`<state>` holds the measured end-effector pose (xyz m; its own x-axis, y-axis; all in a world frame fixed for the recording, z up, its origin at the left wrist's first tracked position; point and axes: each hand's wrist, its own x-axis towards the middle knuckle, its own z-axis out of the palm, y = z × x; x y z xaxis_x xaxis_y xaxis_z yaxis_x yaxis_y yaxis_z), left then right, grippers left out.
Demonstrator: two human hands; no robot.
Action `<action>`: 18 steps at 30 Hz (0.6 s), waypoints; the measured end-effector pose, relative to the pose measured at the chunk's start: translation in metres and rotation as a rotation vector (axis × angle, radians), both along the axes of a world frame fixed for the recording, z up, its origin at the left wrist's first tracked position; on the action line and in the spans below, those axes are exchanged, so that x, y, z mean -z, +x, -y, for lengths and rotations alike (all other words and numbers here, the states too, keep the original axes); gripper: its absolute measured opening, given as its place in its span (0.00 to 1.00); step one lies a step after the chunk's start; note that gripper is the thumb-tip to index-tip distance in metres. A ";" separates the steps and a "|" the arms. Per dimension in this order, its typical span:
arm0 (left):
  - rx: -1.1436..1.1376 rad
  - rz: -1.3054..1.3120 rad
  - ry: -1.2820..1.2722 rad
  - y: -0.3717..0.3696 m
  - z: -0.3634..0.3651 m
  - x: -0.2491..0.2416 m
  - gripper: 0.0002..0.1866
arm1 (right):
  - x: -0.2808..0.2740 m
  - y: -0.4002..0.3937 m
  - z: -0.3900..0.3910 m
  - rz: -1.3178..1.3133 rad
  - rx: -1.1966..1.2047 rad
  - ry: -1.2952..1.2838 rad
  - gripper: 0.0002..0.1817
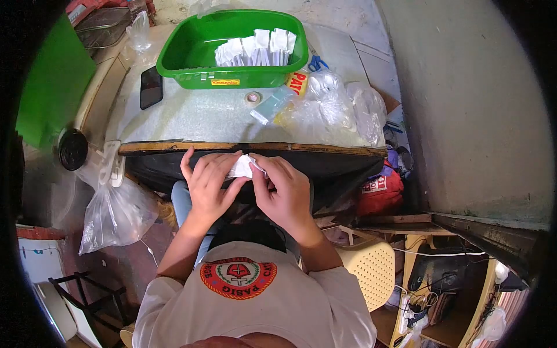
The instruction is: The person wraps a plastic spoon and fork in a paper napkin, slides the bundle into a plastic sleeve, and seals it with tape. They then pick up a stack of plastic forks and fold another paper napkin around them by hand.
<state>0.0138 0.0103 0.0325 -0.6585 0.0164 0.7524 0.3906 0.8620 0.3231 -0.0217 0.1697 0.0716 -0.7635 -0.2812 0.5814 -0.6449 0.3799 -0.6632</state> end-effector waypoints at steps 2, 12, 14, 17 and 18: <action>-0.008 -0.011 -0.005 -0.001 -0.001 0.001 0.23 | 0.004 -0.001 0.001 -0.020 -0.004 -0.027 0.10; 0.038 0.070 0.092 0.000 -0.002 0.004 0.24 | -0.006 -0.009 0.000 -0.038 -0.112 0.038 0.17; 0.046 0.086 0.107 -0.001 -0.001 0.003 0.24 | -0.008 -0.008 0.003 -0.032 -0.117 0.039 0.16; 0.061 0.072 0.131 -0.004 -0.001 0.003 0.24 | -0.009 -0.008 0.003 -0.023 -0.126 0.072 0.16; 0.063 0.063 0.140 -0.005 -0.001 0.003 0.23 | -0.009 -0.009 0.003 -0.016 -0.134 0.102 0.15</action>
<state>0.0092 0.0114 0.0291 -0.7057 -0.0424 0.7073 0.4179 0.7812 0.4637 -0.0302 0.1667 0.0809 -0.7057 -0.4386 0.5565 -0.7049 0.3545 -0.6144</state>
